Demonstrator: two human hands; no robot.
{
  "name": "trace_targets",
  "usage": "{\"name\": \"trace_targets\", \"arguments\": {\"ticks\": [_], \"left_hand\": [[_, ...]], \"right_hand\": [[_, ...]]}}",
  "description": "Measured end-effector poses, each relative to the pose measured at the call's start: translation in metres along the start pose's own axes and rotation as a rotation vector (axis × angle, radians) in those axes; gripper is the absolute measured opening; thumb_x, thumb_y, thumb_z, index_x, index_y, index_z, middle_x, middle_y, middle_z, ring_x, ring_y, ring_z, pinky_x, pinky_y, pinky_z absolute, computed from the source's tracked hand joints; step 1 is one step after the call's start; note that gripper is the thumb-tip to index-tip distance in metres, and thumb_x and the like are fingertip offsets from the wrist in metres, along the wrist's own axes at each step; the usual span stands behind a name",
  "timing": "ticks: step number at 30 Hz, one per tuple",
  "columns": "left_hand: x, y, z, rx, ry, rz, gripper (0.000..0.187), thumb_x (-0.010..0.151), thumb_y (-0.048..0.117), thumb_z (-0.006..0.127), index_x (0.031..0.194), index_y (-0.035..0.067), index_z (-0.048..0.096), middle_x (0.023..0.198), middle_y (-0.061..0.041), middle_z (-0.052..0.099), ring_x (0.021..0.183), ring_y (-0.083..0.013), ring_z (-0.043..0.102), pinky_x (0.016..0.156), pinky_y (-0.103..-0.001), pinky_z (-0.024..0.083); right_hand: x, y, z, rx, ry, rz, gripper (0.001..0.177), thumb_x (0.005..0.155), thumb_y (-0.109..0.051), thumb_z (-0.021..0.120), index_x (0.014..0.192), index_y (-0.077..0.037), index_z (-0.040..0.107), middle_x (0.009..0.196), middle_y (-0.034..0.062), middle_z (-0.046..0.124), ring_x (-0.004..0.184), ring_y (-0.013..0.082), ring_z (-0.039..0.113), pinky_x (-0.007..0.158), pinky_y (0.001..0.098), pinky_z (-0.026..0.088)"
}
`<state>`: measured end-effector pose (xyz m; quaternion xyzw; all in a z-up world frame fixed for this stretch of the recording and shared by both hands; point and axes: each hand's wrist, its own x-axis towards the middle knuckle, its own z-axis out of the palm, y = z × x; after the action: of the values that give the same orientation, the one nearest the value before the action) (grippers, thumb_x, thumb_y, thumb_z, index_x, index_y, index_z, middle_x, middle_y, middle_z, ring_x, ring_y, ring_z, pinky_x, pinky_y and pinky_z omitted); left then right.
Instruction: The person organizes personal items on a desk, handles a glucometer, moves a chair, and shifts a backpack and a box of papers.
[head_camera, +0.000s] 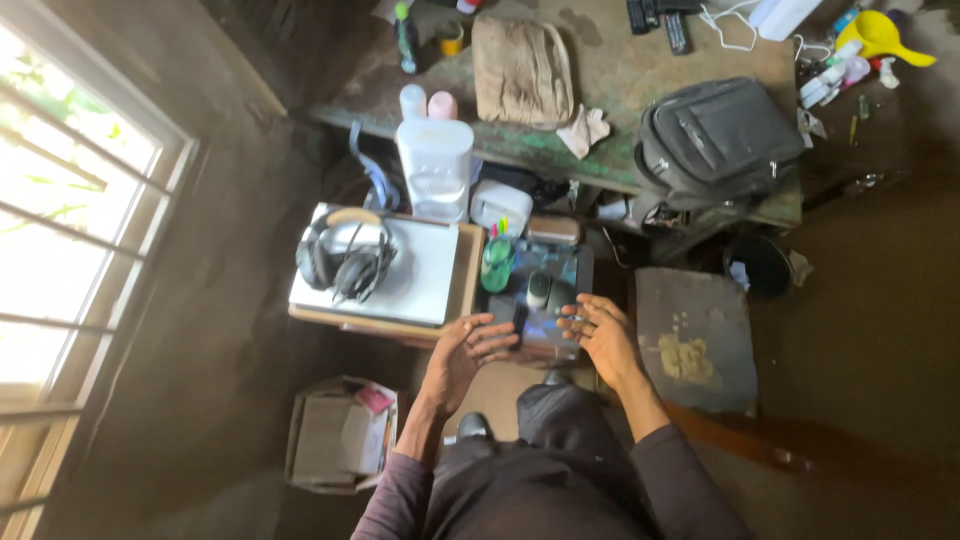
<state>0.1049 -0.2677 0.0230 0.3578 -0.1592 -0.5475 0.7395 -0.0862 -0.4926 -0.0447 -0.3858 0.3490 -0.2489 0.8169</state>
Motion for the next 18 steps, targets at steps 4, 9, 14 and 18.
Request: {"name": "trace_targets", "arguments": {"ticks": [4,9,14,18], "left_hand": [[-0.053,-0.035,-0.031,-0.059,0.038,-0.032,0.057,0.095,0.046,0.057,0.133,0.003,0.052,0.133,-0.025,0.064,0.122,-0.0358,0.065,0.103,-0.048,0.049],[-0.107,-0.060,-0.048,0.011,0.166,-0.063,0.045,0.098,0.038,0.058,0.126,0.003,0.055,0.125,-0.024,0.069,0.113,-0.0346,0.069,0.096,-0.045,0.051],[-0.157,-0.073,-0.041,0.061,0.253,-0.038,0.041,0.098,0.035,0.058,0.124,0.003,0.056,0.123,-0.022,0.070,0.111,-0.0321,0.071,0.092,-0.042,0.053],[-0.206,-0.094,-0.052,0.034,0.270,-0.073,0.040,0.099,0.032,0.057,0.125,0.002,0.055,0.120,-0.023,0.070,0.108,-0.0316,0.072,0.090,-0.041,0.056]], "right_hand": [[-0.055,0.027,0.013,-0.051,-0.020,0.054,0.026,0.103,-0.017,0.052,0.124,0.000,0.055,0.112,0.0195,0.070,0.096,0.0310,0.071,0.081,0.0405,0.056],[-0.114,0.041,0.033,-0.131,-0.111,0.079,0.027,0.101,-0.015,0.052,0.124,0.000,0.056,0.107,0.0185,0.069,0.095,0.0286,0.069,0.082,0.0403,0.056],[-0.154,0.065,0.044,-0.133,-0.194,0.092,0.029,0.099,-0.015,0.054,0.124,-0.001,0.056,0.108,0.0184,0.069,0.094,0.0285,0.070,0.081,0.0406,0.056],[-0.196,0.093,0.048,-0.108,-0.276,0.082,0.029,0.099,-0.015,0.058,0.124,0.000,0.056,0.108,0.0193,0.069,0.092,0.0286,0.071,0.081,0.0404,0.057]]}}
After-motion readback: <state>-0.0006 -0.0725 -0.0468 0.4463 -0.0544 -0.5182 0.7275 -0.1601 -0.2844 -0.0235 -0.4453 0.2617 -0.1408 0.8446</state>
